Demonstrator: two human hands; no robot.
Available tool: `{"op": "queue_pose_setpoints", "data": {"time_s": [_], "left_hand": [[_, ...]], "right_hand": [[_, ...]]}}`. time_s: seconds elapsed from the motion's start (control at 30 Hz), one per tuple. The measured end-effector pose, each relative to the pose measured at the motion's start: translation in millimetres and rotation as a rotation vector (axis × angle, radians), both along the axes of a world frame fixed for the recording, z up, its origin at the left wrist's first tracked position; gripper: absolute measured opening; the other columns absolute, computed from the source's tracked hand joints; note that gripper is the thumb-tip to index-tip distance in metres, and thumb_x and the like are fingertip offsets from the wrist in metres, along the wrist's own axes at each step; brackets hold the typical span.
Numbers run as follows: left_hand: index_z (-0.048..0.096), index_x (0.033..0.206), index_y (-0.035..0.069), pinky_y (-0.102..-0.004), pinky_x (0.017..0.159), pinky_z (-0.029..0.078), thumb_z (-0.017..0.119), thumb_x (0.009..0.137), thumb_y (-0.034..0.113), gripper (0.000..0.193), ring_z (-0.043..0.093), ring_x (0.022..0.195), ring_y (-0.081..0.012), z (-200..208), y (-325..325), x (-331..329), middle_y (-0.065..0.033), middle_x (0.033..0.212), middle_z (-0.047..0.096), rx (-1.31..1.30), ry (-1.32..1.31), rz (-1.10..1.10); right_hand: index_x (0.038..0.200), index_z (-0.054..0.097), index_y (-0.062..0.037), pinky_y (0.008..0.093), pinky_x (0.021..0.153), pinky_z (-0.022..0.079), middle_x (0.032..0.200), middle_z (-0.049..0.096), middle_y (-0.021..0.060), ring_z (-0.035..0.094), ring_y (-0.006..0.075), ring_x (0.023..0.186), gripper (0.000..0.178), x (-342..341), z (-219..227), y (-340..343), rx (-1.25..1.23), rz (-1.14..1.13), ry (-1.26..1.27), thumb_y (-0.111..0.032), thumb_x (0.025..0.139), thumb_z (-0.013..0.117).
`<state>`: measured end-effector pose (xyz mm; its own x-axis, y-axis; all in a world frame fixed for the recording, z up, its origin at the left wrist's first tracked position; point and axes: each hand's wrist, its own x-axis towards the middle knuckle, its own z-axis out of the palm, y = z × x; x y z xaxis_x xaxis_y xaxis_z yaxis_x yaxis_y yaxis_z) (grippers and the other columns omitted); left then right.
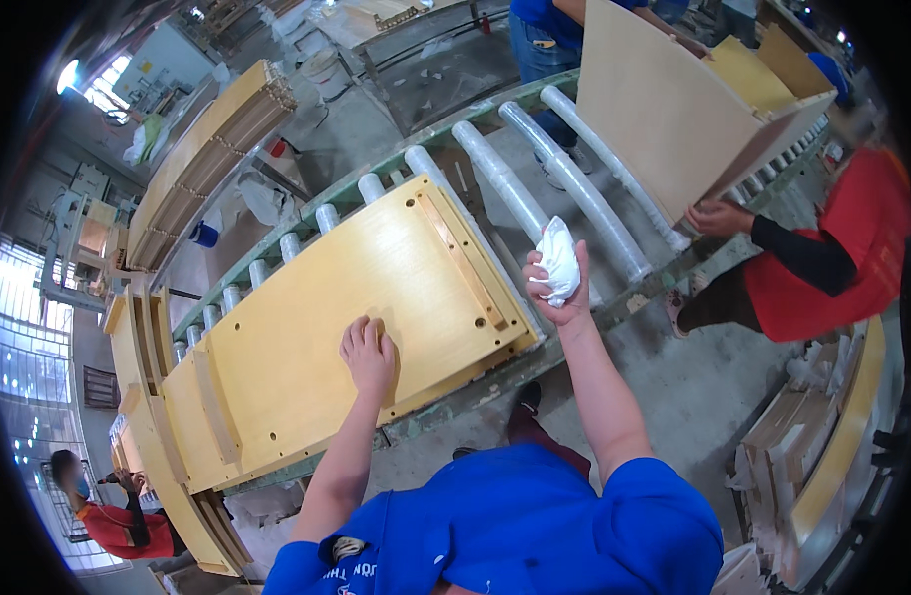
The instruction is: The person wipes the surface of several light-colored wooden panels using a white cloth. They move along a roller conveyor, cleaning each panel individually and occasionally picking up additional cloths from the floor.
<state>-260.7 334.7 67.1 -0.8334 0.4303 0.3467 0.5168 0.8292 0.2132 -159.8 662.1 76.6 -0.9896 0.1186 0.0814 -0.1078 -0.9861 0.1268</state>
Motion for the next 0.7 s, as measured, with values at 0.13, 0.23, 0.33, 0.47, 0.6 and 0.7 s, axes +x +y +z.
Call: {"op": "queue_pose_setpoints", "data": {"time_s": [0.13, 0.23, 0.33, 0.47, 0.6, 0.7], "left_hand": [[0.055, 0.111, 0.011, -0.0445, 0.099, 0.029, 0.055, 0.081, 0.015, 0.030, 0.041, 0.119, -0.0296, 2, -6, 2, -0.0103, 0.121, 0.049, -0.051, -0.031, 0.046], [0.055, 0.111, 0.011, -0.0448, 0.099, 0.029, 0.056, 0.080, 0.015, 0.031, 0.041, 0.119, -0.0294, 2, 4, -2, -0.0102, 0.121, 0.049, -0.061, -0.034, 0.033], [0.055, 0.111, 0.011, -0.0450, 0.099, 0.029, 0.056, 0.080, 0.015, 0.031, 0.041, 0.119, -0.0296, 1, 2, -4, -0.0103, 0.121, 0.049, -0.086, -0.063, 0.045], [0.055, 0.110, 0.011, -0.0452, 0.100, 0.028, 0.057, 0.079, 0.014, 0.031, 0.041, 0.120, -0.0299, 0, 7, -6, -0.0101, 0.122, 0.048, -0.086, -0.109, 0.054], [0.055, 0.110, 0.010, -0.0448, 0.099, 0.030, 0.056, 0.078, 0.012, 0.031, 0.042, 0.118, -0.0309, 1, 9, -10, -0.0109, 0.122, 0.049, -0.096, -0.098, 0.037], [0.055, 0.109, 0.010, -0.0447, 0.099, 0.030, 0.056, 0.078, 0.012, 0.031, 0.042, 0.118, -0.0310, -2, 3, -6, -0.0109, 0.122, 0.049, -0.086, -0.098, 0.056]], "right_hand": [[0.125, 0.043, -0.0039, 0.0254, 0.046, 0.043, 0.111, 0.055, 0.0175, 0.057, 0.0235, 0.088, 0.051, -55, 3, 1, 0.067, -0.065, -0.445, -0.030, 0.085, 0.063], [0.126, 0.043, -0.0041, 0.0209, 0.040, 0.040, 0.109, 0.058, 0.0168, 0.060, 0.0207, 0.085, 0.047, -92, -13, 20, 0.261, -0.053, -0.382, -0.019, 0.085, 0.062], [0.123, 0.045, -0.0070, 0.0207, 0.037, 0.039, 0.101, 0.060, 0.0133, 0.060, 0.0158, 0.073, 0.048, -127, -33, 19, 0.466, -0.113, -0.466, -0.015, 0.081, 0.067], [0.118, 0.049, -0.0081, 0.0258, 0.054, 0.048, 0.096, 0.061, 0.0096, 0.060, 0.0156, 0.079, 0.052, -169, -43, 2, 0.876, -0.365, -0.687, -0.013, 0.073, 0.076], [0.113, 0.054, -0.0048, 0.0318, 0.082, 0.047, 0.100, 0.063, 0.0103, 0.060, 0.0209, 0.092, 0.049, -194, -47, -10, 1.317, -0.561, -0.703, -0.015, 0.070, 0.077], [0.113, 0.054, -0.0049, 0.0342, 0.082, 0.048, 0.104, 0.062, 0.0135, 0.061, 0.0248, 0.093, 0.050, -201, -42, -20, 1.559, -0.522, -0.658, -0.019, 0.070, 0.075]]}}
